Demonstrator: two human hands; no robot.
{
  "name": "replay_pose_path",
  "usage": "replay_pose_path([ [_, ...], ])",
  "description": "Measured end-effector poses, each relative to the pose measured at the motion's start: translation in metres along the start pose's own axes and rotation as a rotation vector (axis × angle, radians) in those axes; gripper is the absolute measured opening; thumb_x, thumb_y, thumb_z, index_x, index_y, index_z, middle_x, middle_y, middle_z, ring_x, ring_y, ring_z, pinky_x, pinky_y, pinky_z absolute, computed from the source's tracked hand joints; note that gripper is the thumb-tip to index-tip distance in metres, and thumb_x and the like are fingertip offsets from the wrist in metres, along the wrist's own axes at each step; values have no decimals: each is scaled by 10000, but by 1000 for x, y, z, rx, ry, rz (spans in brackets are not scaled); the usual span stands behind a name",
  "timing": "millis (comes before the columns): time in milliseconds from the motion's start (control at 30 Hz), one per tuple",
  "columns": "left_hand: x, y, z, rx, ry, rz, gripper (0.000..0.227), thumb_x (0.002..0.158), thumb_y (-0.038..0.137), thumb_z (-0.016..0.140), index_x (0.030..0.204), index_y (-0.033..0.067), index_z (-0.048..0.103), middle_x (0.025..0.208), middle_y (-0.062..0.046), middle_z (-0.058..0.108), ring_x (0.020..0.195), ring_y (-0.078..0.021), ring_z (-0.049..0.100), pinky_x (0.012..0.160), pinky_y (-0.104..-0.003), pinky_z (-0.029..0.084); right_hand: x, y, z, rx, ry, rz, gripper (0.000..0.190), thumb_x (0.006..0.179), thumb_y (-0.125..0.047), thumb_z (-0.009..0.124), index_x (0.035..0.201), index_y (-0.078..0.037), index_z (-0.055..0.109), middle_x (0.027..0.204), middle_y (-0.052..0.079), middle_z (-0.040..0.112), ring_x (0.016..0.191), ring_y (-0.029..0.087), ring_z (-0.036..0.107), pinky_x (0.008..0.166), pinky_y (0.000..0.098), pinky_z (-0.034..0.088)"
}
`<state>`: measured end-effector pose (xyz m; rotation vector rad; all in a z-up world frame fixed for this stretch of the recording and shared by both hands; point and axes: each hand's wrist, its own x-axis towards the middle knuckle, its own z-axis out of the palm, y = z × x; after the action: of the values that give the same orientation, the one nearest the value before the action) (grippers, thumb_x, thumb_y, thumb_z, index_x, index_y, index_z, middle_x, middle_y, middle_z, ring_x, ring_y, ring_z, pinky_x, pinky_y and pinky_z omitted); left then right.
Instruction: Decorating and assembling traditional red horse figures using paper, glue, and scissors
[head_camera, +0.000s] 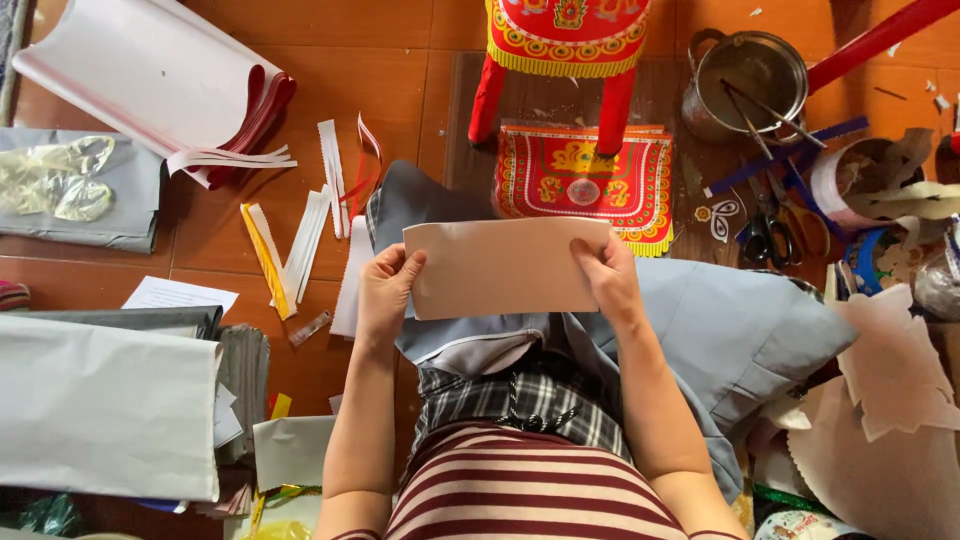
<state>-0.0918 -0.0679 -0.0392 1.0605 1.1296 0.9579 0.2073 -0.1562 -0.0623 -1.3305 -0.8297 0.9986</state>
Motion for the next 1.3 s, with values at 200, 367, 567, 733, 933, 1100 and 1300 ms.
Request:
replay_pose_path([
  [200, -2, 4, 7, -16, 3, -13, 184, 925, 216, 697, 973, 40, 714, 736, -55, 668, 634, -124, 643, 602, -273, 579, 1, -8, -2, -47, -28, -37, 161, 962, -71, 591, 1122, -90, 598, 900, 51, 624, 832, 145, 559, 785, 359, 529],
  [367, 1, -4, 9, -149, 85, 41, 192, 970, 182, 623, 914, 11, 692, 634, -116, 662, 538, -164, 666, 495, -293, 578, 3, -3, -3, -43, -58, -38, 203, 970, -64, 562, 1170, -97, 580, 936, 54, 618, 858, 147, 546, 836, 385, 514],
  [567, -4, 13, 8, -118, -75, -57, 211, 980, 193, 601, 1038, 4, 676, 775, -82, 690, 663, -132, 682, 634, -296, 599, 1, -11, -7, -68, -37, -52, 191, 973, -62, 550, 1159, -98, 577, 912, 40, 600, 846, 145, 540, 831, 369, 499],
  [733, -11, 38, -2, 30, -177, -68, 220, 895, 144, 716, 1070, 15, 681, 798, -66, 704, 709, -114, 683, 656, -289, 601, -2, -8, -17, -17, -28, -17, 130, 949, -75, 626, 1075, -100, 607, 849, 17, 630, 781, 104, 580, 757, 302, 532],
  [933, -9, 43, -19, 161, -162, 4, 96, 890, 120, 734, 946, 42, 731, 722, -19, 662, 659, -65, 594, 618, -233, 569, -4, -7, -12, 18, -61, 0, 156, 867, -69, 754, 997, -79, 667, 800, 29, 665, 725, 84, 609, 700, 269, 554],
  [1100, -9, 54, -28, 190, -154, 23, 63, 876, 116, 750, 891, 55, 739, 686, 2, 637, 647, -48, 553, 624, -209, 540, -10, -34, 2, 94, -171, 94, 217, 813, -33, 761, 1018, -52, 689, 801, 5, 661, 695, 63, 598, 654, 237, 546],
  [1300, -3, 44, -31, 155, -150, 19, 59, 868, 88, 752, 902, 43, 736, 679, -10, 631, 635, -58, 566, 620, -222, 553, -11, -37, 4, 90, -241, 108, 205, 823, -36, 735, 1023, -62, 695, 770, 6, 665, 649, 47, 629, 578, 207, 543],
])
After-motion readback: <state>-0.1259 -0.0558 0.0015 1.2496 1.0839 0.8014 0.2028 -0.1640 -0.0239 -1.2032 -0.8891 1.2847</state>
